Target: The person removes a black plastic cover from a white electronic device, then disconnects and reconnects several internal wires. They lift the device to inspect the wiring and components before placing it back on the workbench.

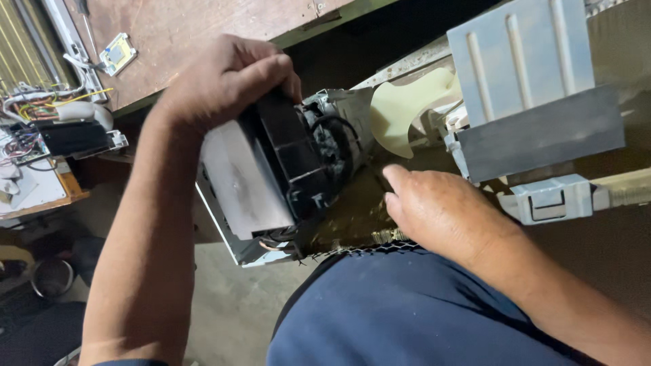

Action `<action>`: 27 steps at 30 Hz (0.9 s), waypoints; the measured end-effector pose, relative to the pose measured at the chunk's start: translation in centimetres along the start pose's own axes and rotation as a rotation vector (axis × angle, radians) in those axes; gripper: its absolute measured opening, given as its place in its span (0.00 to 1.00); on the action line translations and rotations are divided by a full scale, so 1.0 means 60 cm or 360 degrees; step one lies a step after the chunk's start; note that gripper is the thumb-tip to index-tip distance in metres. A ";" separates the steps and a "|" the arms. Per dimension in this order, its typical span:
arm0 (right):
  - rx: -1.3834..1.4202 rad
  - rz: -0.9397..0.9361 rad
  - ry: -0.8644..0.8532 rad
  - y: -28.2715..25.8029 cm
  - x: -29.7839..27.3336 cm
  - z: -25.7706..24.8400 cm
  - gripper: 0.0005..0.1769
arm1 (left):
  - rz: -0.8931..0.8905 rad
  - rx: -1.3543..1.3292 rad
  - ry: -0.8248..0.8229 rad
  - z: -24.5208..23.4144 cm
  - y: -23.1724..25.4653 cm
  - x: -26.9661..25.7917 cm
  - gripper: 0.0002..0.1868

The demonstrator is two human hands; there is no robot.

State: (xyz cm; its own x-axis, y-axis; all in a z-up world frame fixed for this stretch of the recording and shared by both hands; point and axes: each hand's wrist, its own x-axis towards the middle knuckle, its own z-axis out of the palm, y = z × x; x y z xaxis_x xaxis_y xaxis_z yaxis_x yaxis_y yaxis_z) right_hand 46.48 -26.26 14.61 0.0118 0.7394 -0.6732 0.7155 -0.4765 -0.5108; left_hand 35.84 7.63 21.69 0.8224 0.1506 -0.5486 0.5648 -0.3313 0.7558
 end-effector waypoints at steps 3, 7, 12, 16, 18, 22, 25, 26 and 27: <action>-0.0038 0.0092 -0.0157 -0.010 0.004 -0.017 0.39 | 0.0178 -0.0082 -0.0058 -0.016 -0.007 0.000 0.26; -0.0034 0.0071 -0.0304 -0.036 0.008 -0.052 0.42 | 0.0118 -0.0395 0.0005 -0.027 -0.026 -0.006 0.23; 0.0209 0.0243 -0.0378 -0.089 0.031 -0.106 0.31 | 0.0061 -0.0602 0.0107 -0.037 -0.033 -0.014 0.23; 0.0363 0.0347 -0.0237 -0.121 0.057 -0.132 0.44 | -0.0110 -0.0484 0.0264 -0.047 -0.030 -0.009 0.15; 0.0370 0.0383 -0.0227 -0.129 0.073 -0.133 0.53 | -0.0148 -0.0641 0.0210 -0.058 -0.047 0.000 0.11; 0.0286 0.0346 -0.0228 -0.118 0.087 -0.095 0.22 | 0.0071 -0.0526 0.0019 -0.091 -0.120 0.028 0.13; 0.0231 0.0377 -0.0171 -0.128 0.082 -0.075 0.23 | -0.0095 -0.0884 -0.0161 -0.131 -0.236 0.083 0.10; 0.0284 0.0363 -0.0096 -0.126 0.085 -0.062 0.24 | -0.0293 -0.0694 -0.0045 -0.150 -0.296 0.108 0.09; 0.0337 0.0348 -0.0020 -0.123 0.087 -0.049 0.28 | -0.0491 -0.0503 0.0067 -0.170 -0.356 0.135 0.08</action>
State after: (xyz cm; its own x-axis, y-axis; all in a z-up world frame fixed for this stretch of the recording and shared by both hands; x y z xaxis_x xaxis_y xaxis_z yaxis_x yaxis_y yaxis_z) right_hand 43.33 -17.45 16.45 0.1400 0.6027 -0.7855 0.5354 -0.7135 -0.4520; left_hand 31.14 25.39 4.76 0.6103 0.2381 -0.7556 0.7720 0.0352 0.6346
